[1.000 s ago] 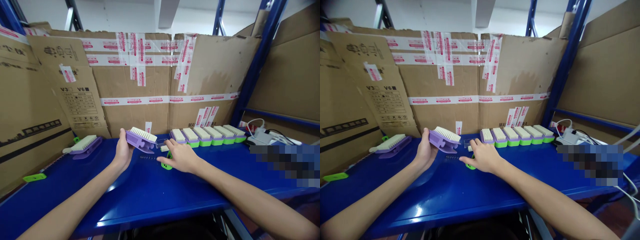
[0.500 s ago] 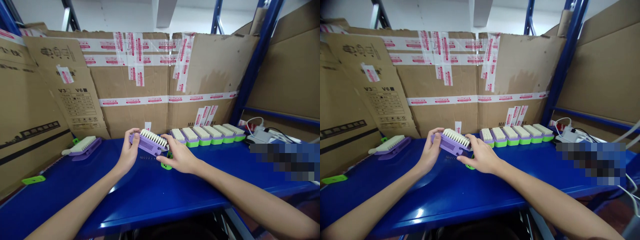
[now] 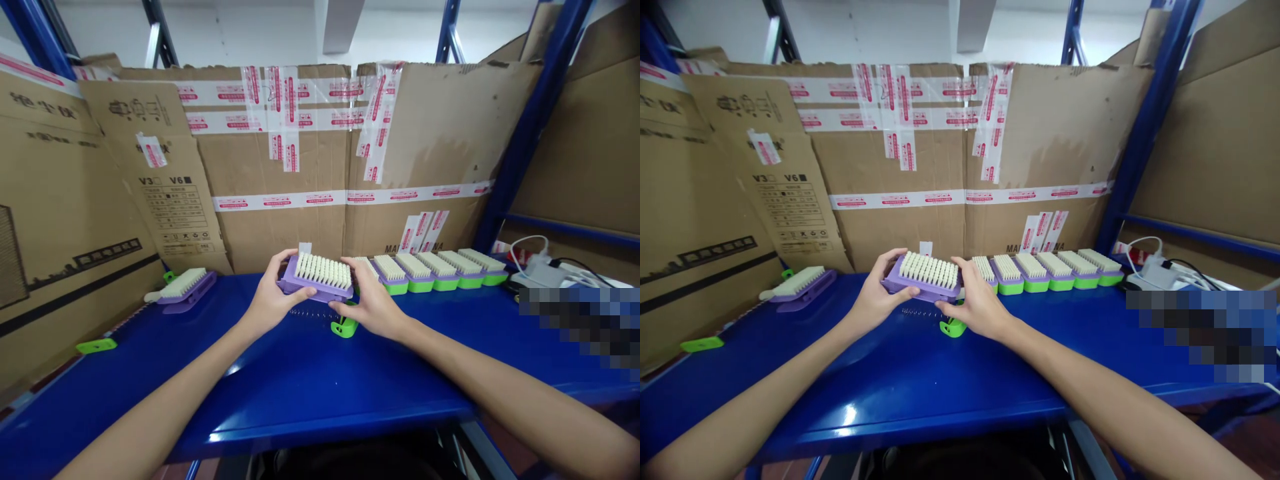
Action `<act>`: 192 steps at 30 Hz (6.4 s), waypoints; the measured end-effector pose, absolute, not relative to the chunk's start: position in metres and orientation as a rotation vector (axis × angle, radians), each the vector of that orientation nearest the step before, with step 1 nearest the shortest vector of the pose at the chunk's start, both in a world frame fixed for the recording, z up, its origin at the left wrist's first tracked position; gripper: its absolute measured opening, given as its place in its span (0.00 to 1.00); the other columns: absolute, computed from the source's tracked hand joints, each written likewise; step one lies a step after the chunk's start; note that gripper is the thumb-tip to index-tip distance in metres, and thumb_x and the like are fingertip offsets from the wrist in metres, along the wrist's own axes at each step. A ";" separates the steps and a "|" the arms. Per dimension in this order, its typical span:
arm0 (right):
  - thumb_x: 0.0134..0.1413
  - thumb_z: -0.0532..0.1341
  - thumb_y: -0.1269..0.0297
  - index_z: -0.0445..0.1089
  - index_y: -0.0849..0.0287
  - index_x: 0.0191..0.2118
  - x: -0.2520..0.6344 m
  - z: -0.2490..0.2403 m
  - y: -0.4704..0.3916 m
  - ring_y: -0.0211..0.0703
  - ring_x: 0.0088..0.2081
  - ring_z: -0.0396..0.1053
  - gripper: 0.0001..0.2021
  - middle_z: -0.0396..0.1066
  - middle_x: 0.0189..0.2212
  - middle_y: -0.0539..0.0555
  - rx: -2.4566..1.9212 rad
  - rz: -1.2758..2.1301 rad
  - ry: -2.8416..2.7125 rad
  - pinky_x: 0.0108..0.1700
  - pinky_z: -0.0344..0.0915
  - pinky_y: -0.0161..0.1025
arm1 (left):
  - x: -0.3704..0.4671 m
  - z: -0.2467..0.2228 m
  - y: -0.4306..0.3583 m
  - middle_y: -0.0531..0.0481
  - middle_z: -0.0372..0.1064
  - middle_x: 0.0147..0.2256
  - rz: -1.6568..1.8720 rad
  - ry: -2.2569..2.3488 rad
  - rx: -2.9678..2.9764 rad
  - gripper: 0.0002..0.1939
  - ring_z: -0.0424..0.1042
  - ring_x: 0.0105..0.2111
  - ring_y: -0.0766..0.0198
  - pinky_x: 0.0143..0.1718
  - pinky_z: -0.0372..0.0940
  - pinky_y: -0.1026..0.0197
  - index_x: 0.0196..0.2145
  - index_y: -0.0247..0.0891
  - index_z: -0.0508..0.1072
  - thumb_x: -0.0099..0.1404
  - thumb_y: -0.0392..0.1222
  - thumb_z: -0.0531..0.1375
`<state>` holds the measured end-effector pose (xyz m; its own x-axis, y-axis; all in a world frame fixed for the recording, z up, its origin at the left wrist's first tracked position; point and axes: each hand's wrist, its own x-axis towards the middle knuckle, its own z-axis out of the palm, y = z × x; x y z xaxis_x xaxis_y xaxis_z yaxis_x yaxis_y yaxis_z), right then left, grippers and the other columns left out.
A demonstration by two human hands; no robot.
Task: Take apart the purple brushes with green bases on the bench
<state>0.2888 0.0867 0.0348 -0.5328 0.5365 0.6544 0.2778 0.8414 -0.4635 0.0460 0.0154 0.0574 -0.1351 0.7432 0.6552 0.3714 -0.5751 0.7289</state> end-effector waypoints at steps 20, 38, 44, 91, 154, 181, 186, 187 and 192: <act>0.73 0.56 0.64 0.71 0.58 0.52 0.291 0.029 0.108 0.55 0.50 0.74 0.09 0.77 0.47 0.61 -0.708 0.139 -2.300 0.55 0.70 0.55 | -0.007 0.032 0.052 0.39 0.71 0.48 1.815 1.956 1.635 0.27 0.71 0.57 0.41 0.64 0.60 0.41 0.50 0.39 0.75 0.60 0.57 0.73; 0.77 0.56 0.62 0.74 0.59 0.45 0.289 0.030 0.103 0.50 0.46 0.76 0.11 0.75 0.45 0.59 -0.805 0.154 -2.520 0.50 0.69 0.45 | -0.020 0.001 0.067 0.33 0.71 0.58 1.080 2.272 1.901 0.32 0.68 0.60 0.35 0.62 0.62 0.38 0.62 0.38 0.66 0.68 0.58 0.63; 0.78 0.54 0.63 0.72 0.57 0.48 0.290 0.028 0.107 0.49 0.47 0.76 0.10 0.73 0.48 0.58 -0.859 0.195 -2.477 0.50 0.70 0.45 | -0.011 0.007 0.059 0.24 0.63 0.66 0.990 2.376 1.899 0.43 0.62 0.66 0.28 0.65 0.60 0.33 0.69 0.30 0.58 0.68 0.61 0.64; 0.77 0.54 0.60 0.70 0.56 0.53 0.289 0.017 0.108 0.51 0.48 0.77 0.10 0.73 0.52 0.60 -0.718 0.338 -2.520 0.55 0.73 0.51 | 0.028 0.027 0.037 0.48 0.74 0.46 0.948 1.554 2.560 0.11 0.77 0.43 0.56 0.48 0.72 0.52 0.36 0.41 0.72 0.72 0.49 0.65; 0.75 0.59 0.59 0.69 0.58 0.54 0.289 0.018 0.106 0.57 0.52 0.74 0.11 0.72 0.51 0.62 -0.781 0.201 -2.484 0.54 0.70 0.53 | -0.080 0.042 0.044 0.28 0.73 0.57 -0.045 2.841 1.957 0.22 0.70 0.58 0.38 0.52 0.69 0.43 0.59 0.34 0.70 0.70 0.32 0.51; 0.73 0.60 0.61 0.69 0.60 0.52 0.288 0.021 0.104 0.56 0.50 0.73 0.09 0.71 0.49 0.62 -0.777 0.230 -2.489 0.55 0.71 0.54 | -0.080 0.038 0.053 0.31 0.75 0.57 -0.004 2.875 1.905 0.19 0.74 0.59 0.41 0.54 0.70 0.45 0.57 0.34 0.73 0.78 0.45 0.51; 0.73 0.60 0.60 0.69 0.58 0.52 0.287 0.020 0.104 0.56 0.50 0.74 0.09 0.72 0.49 0.61 -0.778 0.229 -2.489 0.54 0.71 0.54 | -0.097 0.034 0.053 0.29 0.72 0.61 0.037 2.884 1.850 0.21 0.70 0.62 0.37 0.56 0.69 0.41 0.60 0.33 0.72 0.78 0.45 0.51; 0.73 0.61 0.60 0.69 0.58 0.51 0.287 0.020 0.104 0.56 0.50 0.74 0.09 0.72 0.49 0.61 -0.778 0.230 -2.488 0.54 0.71 0.54 | -0.100 0.033 0.054 0.29 0.72 0.61 0.045 2.880 1.847 0.21 0.70 0.62 0.37 0.56 0.69 0.41 0.60 0.33 0.72 0.78 0.45 0.51; 0.73 0.61 0.60 0.69 0.57 0.52 0.287 0.019 0.104 0.56 0.51 0.74 0.09 0.72 0.49 0.61 -0.766 0.233 -2.487 0.55 0.71 0.54 | -0.109 0.025 0.061 0.32 0.72 0.61 0.084 2.832 1.870 0.19 0.72 0.61 0.42 0.58 0.69 0.44 0.59 0.35 0.73 0.78 0.45 0.53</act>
<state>0.2872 0.1044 0.0190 -0.7035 0.5648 0.4315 0.4747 0.8252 -0.3061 -0.1091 0.0606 0.0249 -0.3711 0.8981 0.2359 0.9106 0.4017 -0.0973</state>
